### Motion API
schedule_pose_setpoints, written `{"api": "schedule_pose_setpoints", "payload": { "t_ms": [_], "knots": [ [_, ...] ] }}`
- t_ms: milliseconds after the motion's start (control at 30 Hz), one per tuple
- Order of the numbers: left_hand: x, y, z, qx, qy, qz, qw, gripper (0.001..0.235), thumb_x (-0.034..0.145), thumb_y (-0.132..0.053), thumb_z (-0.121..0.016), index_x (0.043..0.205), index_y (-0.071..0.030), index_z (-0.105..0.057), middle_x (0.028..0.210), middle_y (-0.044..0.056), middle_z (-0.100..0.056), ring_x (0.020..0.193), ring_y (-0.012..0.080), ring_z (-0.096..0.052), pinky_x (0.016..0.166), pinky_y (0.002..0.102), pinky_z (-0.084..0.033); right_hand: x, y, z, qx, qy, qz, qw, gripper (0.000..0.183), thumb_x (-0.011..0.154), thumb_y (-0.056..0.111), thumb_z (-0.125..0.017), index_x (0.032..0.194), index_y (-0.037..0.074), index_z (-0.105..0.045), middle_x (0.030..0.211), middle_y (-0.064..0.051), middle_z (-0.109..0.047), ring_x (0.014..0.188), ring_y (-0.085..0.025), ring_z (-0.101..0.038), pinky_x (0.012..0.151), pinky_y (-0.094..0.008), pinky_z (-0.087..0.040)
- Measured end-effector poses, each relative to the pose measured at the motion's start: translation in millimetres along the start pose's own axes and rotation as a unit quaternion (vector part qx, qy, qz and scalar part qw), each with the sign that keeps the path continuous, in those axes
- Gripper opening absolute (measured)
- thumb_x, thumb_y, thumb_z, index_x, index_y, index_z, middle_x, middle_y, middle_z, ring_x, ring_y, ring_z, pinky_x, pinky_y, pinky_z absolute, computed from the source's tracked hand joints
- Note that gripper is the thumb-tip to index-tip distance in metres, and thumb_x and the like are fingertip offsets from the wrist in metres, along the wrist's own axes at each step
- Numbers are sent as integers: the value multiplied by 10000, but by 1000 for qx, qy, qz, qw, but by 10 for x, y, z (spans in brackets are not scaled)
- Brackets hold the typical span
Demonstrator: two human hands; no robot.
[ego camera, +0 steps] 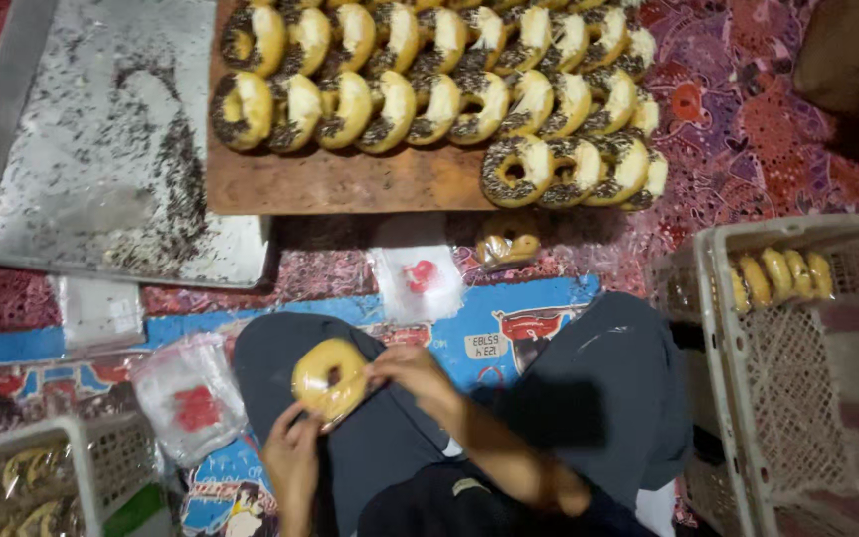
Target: The person sits on the floor and individually places donuts into small plastic bags. They then place the packaged donuts into a white plastic crate.
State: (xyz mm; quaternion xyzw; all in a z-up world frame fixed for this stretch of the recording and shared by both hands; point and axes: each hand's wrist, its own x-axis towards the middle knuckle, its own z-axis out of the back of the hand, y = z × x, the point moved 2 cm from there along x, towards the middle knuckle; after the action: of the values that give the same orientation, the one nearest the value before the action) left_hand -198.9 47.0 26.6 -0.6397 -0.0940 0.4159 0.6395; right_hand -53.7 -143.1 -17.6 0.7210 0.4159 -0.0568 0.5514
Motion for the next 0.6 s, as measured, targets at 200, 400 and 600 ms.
{"api": "schedule_pose_setpoints", "payload": {
  "t_ms": [200,400,600],
  "knots": [
    [850,-147,-2697,-22,218,-128,967,305,942,-142,-714,1177,51,-693,938,67,-714,788,135,-632,670,283,-519,377,1030,2030,19,-214,217,952,303,837,79,-799,1086,-55,-691,936,-100,-756,828,-166,-700,767,-317,-578],
    [1246,92,-3898,-121,234,13,965,345,997,-186,-634,1275,10,-575,1150,64,-662,1031,150,-614,880,302,-512,1072,1232,3091,-33,-229,-87,969,520,757,309,-860,1074,-83,-733,908,-202,-743,649,-263,-716,579,-386,-625],
    [699,-269,-3052,-85,356,31,930,441,957,-146,-707,1314,55,-544,1152,136,-649,1048,253,-621,927,393,-518,418,1431,2660,-87,-11,37,995,1013,699,229,-910,1482,3,-308,1456,-154,-509,1311,-228,-506,1074,-378,-464]
  ]
}}
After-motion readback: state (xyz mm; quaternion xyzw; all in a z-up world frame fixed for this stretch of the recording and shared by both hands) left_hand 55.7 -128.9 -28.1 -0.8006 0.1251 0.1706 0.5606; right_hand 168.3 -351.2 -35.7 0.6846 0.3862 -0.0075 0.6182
